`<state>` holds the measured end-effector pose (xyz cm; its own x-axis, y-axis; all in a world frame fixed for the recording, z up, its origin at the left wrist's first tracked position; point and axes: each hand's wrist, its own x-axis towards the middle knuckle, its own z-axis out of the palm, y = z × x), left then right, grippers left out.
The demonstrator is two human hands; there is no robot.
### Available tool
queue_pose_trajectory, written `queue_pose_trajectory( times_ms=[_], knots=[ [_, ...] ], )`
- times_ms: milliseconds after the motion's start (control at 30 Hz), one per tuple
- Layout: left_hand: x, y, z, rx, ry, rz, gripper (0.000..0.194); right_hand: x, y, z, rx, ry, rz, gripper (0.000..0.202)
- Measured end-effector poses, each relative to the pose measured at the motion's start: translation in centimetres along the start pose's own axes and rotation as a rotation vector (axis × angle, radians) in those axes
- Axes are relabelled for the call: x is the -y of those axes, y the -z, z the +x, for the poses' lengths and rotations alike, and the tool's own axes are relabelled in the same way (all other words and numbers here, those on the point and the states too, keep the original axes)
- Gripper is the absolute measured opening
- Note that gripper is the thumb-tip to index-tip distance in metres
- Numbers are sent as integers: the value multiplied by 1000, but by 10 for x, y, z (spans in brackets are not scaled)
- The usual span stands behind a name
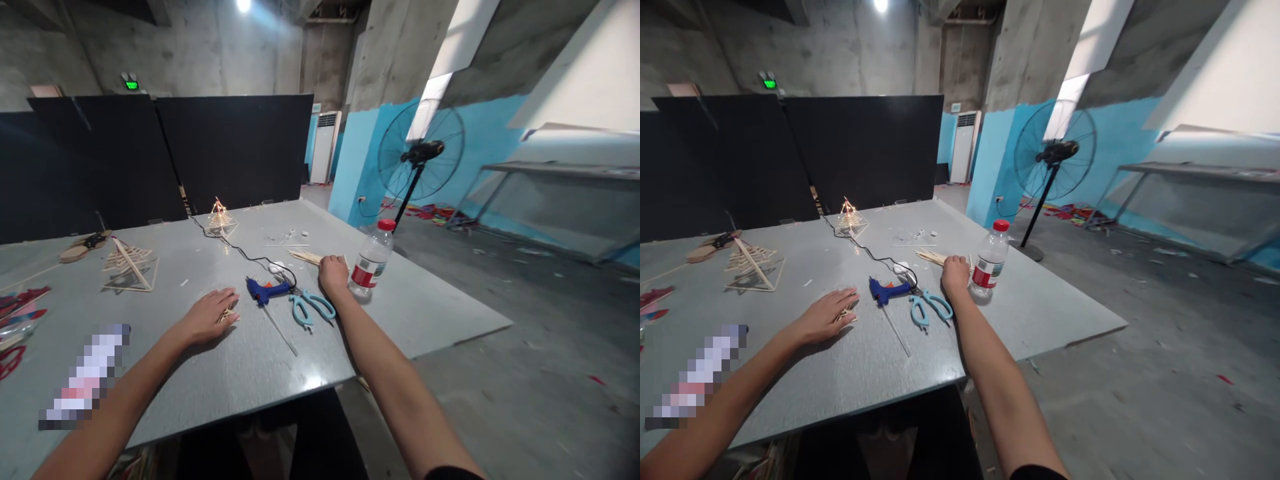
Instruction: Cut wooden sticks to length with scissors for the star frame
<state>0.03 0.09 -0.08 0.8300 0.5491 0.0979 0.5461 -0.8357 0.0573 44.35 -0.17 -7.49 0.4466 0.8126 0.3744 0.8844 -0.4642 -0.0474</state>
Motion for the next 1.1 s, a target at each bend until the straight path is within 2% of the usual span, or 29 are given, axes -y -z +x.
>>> queue_pose_trajectory(
  times_ms=[600,767,867,967,1100],
  knots=[
    [-1,-1,-1,-39,-2,-23,60,5,7,-1,-52,2,4,38],
    [-3,-3,-2,-61,8,-31,66,6,8,-3,-76,-1,7,38],
    [-2,0,-5,-82,8,-41,76,6,8,-5,-86,-1,12,38],
    [3,9,-12,-91,21,-49,94,6,7,-6,-95,0,16,38],
    [13,19,-23,-80,117,-39,116,5,5,-6,-102,-2,22,38]
  ],
)
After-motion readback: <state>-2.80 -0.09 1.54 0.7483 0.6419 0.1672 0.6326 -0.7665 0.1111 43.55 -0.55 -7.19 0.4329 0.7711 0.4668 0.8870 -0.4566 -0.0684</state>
